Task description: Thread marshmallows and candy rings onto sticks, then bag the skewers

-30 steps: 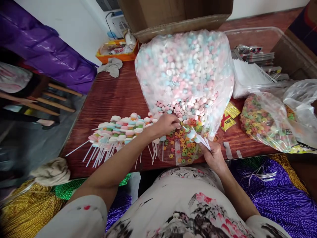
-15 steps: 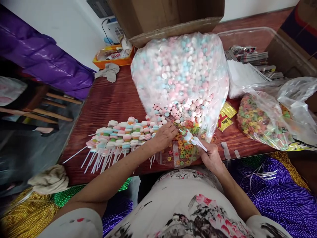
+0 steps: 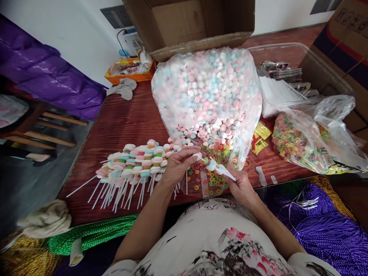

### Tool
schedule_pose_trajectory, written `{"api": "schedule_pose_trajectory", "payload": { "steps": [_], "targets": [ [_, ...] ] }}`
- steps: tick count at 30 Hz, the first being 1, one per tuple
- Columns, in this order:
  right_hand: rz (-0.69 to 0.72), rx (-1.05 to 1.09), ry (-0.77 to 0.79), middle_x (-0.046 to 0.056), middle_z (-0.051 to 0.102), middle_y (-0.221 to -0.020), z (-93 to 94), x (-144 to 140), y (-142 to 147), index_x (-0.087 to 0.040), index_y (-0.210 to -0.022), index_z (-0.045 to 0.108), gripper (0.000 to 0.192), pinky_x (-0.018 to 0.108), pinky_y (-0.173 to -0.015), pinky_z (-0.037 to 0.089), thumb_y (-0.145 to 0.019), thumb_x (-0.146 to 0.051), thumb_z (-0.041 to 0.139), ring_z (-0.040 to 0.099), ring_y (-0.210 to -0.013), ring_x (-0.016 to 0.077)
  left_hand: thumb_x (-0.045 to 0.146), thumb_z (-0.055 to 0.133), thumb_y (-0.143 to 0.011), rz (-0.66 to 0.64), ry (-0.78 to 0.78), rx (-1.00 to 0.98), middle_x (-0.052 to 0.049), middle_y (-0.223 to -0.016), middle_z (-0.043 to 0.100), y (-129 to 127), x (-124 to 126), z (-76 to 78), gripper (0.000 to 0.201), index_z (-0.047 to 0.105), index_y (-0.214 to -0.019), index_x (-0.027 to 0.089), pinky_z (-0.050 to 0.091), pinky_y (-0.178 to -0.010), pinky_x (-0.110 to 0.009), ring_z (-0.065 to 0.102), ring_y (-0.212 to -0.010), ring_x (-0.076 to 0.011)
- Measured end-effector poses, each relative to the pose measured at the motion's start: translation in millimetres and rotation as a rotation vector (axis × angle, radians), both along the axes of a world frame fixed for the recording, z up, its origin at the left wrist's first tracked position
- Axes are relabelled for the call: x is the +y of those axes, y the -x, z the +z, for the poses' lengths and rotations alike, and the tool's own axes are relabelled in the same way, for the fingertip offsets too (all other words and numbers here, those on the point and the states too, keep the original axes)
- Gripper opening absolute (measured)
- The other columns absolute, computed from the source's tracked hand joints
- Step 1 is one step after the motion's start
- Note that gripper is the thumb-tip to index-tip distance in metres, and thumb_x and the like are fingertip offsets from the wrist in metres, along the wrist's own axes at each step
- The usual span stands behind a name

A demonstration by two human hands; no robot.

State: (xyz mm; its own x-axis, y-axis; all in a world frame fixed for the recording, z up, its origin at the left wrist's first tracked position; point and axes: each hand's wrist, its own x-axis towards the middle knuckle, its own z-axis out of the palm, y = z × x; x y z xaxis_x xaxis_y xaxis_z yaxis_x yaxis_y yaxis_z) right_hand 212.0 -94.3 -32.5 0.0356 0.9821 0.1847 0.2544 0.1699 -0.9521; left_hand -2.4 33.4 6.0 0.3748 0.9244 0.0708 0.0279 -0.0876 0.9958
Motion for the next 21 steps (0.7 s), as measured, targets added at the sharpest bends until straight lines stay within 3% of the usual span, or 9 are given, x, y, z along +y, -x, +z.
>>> {"api": "schedule_pose_trajectory", "payload": {
  "steps": [3,5,8,14,18,21],
  "targets": [
    [0.042,-0.053,-0.018,-0.003,0.039,-0.061,6.2,5,7,-0.020,-0.064,0.047,0.038,0.027,-0.055,0.030,-0.101,-0.030,0.049,0.033,-0.057,0.0115,0.033,0.086,-0.068,0.145,0.238,-0.229,-0.006,-0.093,0.077,-6,-13,-6.9,0.026,0.078,-0.089,0.019,0.060,-0.077,-0.032,0.071,-0.086,-0.0187],
    [0.055,-0.070,-0.027,-0.004,0.039,-0.061,9.7,8,9,-0.020,-0.065,0.046,0.037,0.026,-0.055,0.029,-0.100,-0.030,0.049,0.033,-0.057,0.0112,0.031,0.092,-0.058,0.212,0.275,-0.316,-0.004,-0.084,0.078,-10,-18,-8.7,0.031,0.079,-0.084,0.019,0.059,-0.074,-0.030,0.070,-0.077,-0.0164],
    [0.075,-0.106,-0.030,-0.004,0.041,-0.062,13.0,9,10,-0.020,-0.068,0.048,0.033,0.026,-0.055,0.029,-0.100,-0.028,0.048,0.034,-0.058,0.0110,0.029,0.095,-0.051,0.294,0.247,-0.368,-0.002,-0.081,0.078,-11,-20,-9.6,0.034,0.080,-0.080,0.020,0.059,-0.072,-0.027,0.070,-0.074,-0.0149],
    [0.044,-0.164,-0.031,-0.003,0.046,-0.063,14.8,5,11,-0.019,-0.073,0.056,0.027,0.025,-0.055,0.030,-0.098,-0.024,0.047,0.037,-0.057,0.0113,0.032,0.094,-0.054,0.384,0.175,-0.376,-0.002,-0.086,0.079,-8,-20,-21.7,0.034,0.080,-0.083,0.022,0.060,-0.076,-0.029,0.072,-0.079,-0.0160],
    [0.075,-0.201,0.011,-0.001,0.051,-0.064,17.2,4,11,-0.019,-0.079,0.063,0.026,0.026,-0.056,0.034,-0.098,-0.024,0.045,0.041,-0.059,0.0131,0.033,0.090,-0.062,0.387,0.034,-0.281,-0.003,-0.096,0.079,-7,-22,-29.8,0.029,0.078,-0.086,0.023,0.060,-0.088,-0.036,0.072,-0.093,-0.0202],
    [0.089,-0.202,0.023,0.000,0.054,-0.067,18.2,4,13,-0.020,-0.085,0.065,0.024,0.026,-0.057,0.036,-0.098,-0.024,0.045,0.042,-0.060,0.0140,0.029,0.086,-0.069,0.363,-0.117,-0.200,-0.003,-0.096,0.078,-6,-24,-27.1,0.021,0.078,-0.087,0.024,0.058,-0.092,-0.038,0.072,-0.095,-0.0203]
  ]
}}
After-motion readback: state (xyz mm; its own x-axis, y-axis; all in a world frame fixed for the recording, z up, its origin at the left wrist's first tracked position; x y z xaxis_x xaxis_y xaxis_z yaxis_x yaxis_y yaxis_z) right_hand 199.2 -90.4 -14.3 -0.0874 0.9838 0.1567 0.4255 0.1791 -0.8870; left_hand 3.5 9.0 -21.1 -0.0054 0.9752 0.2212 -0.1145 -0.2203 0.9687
